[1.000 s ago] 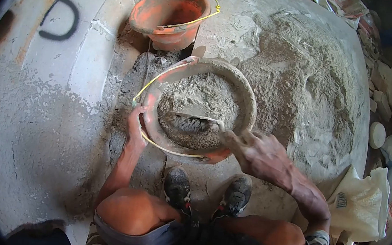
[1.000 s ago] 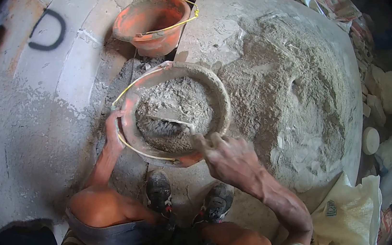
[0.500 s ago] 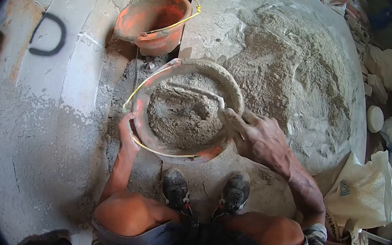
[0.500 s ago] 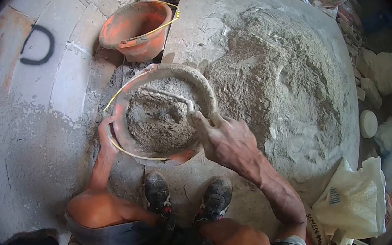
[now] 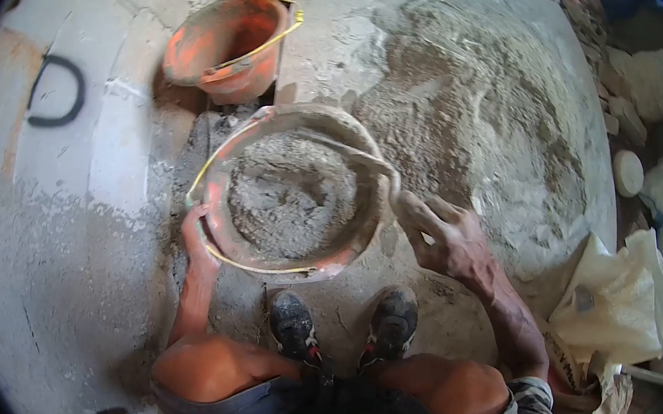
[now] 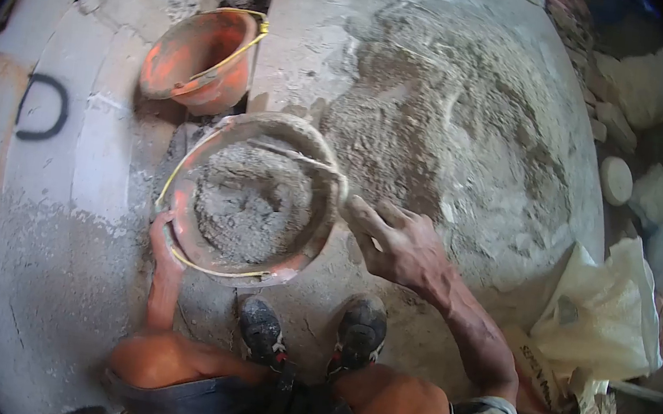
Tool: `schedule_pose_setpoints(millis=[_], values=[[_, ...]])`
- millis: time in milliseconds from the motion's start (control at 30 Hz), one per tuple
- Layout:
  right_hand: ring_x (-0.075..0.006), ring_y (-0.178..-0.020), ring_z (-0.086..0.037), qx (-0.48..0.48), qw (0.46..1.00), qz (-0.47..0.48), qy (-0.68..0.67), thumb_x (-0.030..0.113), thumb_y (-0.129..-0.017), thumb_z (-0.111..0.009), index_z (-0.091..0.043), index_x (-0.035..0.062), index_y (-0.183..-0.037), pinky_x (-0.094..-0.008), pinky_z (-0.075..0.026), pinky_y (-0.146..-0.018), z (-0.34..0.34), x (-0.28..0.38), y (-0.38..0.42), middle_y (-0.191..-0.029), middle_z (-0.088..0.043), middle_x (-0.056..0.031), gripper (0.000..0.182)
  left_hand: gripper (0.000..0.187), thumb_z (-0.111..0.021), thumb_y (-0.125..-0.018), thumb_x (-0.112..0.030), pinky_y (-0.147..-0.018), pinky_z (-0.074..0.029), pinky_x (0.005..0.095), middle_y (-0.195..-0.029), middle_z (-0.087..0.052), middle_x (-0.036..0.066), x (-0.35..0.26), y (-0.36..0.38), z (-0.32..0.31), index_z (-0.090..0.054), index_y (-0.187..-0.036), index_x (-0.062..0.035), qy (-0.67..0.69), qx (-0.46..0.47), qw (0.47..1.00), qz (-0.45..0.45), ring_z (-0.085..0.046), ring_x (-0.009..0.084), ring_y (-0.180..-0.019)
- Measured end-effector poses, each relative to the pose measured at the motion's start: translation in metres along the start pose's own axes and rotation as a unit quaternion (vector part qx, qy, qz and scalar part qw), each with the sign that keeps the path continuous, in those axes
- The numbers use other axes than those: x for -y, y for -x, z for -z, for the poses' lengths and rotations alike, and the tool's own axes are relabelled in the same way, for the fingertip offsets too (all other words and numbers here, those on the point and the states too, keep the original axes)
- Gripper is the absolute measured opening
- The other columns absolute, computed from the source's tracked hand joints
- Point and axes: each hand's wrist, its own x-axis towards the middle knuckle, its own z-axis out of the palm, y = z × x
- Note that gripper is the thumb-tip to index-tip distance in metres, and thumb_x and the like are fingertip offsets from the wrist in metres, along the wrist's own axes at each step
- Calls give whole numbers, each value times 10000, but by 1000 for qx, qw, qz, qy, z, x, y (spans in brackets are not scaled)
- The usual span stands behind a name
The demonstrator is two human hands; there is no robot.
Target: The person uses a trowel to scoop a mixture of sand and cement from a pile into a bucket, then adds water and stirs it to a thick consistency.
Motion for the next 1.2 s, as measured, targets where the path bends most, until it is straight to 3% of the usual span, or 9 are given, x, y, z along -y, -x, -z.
schedule_pose_setpoints(millis=[200,267,300,333,533,667,733,967,1200], values=[[-294,-626,-655,-33,998,-51,-33,117,-847,-655,-639,113,-1183,-396,-539,-521,7,-3,13,-836,-685,-137,336,271,-569,-841,-281,-912,-401,299,-988,-549,17,15,-28,38,-603,-1019,-80,-57,30,998,-6,-525,169,-972],[-213,-647,-673,-237,925,-182,-235,146,-909,-634,-632,49,-1205,-367,-529,-500,-8,-21,34,-913,-717,-132,311,280,-549,-855,-302,-930,-392,310,-1000,-548,21,6,-17,24,-602,-1020,-81,-62,5,998,-19,-514,174,-1006],[-134,-640,-645,-177,886,-352,-244,175,-946,-616,-617,-9,-1218,-314,-475,-451,17,-18,44,-923,-719,-101,329,280,-549,-855,-302,-930,-392,310,-1000,-548,21,6,-13,21,-602,-1020,-81,-60,14,998,-10,-514,174,-1006],[-99,-567,-590,-266,837,-398,-266,196,-939,-633,-639,0,-1185,-289,-409,-407,3,-46,66,-800,-689,-70,315,313,-564,-841,-308,-927,-402,314,-1015,-553,30,4,-10,20,-595,-1046,-74,-60,11,998,-4,-525,185,-1012],[-106,-427,-491,-419,665,-613,-82,283,-896,-683,-669,18,-802,-306,-377,-388,5,-204,238,-516,-512,-1,282,358,-575,-826,-310,-926,-411,326,-1048,-560,43,-1,-1,5,-582,-1084,-62,-62,27,998,-3,-536,199,-1024],[-128,-409,-495,-436,696,-569,-42,320,-883,-684,-646,26,-761,-326,-377,-376,15,-285,289,-524,-527,-16,320,357,-568,-829,-306,-926,-410,328,-1047,-558,48,-2,3,-3,-579,-1082,-55,-68,20,997,-13,-536,203,-1022],[-144,-412,-507,-410,661,-582,-238,334,-876,-682,-641,22,-759,-332,-391,-378,12,-310,284,-517,-524,-18,336,358,-569,-828,-306,-926,-410,328,-1045,-557,50,-1,3,-4,-578,-1080,-53,-60,18,998,-8,-536,205,-1021],[-107,-471,-520,-317,705,-554,-307,375,-882,-681,-629,59,-1007,-279,-424,-392,-15,-256,124,-660,-545,-10,343,346,-584,-816,-308,-879,-433,327,-1011,-560,52,-4,7,-10,-581,-1055,-57,-64,-12,998,1,-549,206,-969],[-115,-509,-537,-249,691,-495,-465,295,-880,-706,-612,63,-961,-274,-427,-392,-47,-247,66,-702,-553,-14,263,356,-582,-812,-287,-897,-431,336,-1027,-579,57,-2,-1,2,-586,-1079,-50,-48,4,999,-3,-554,208,-993]])
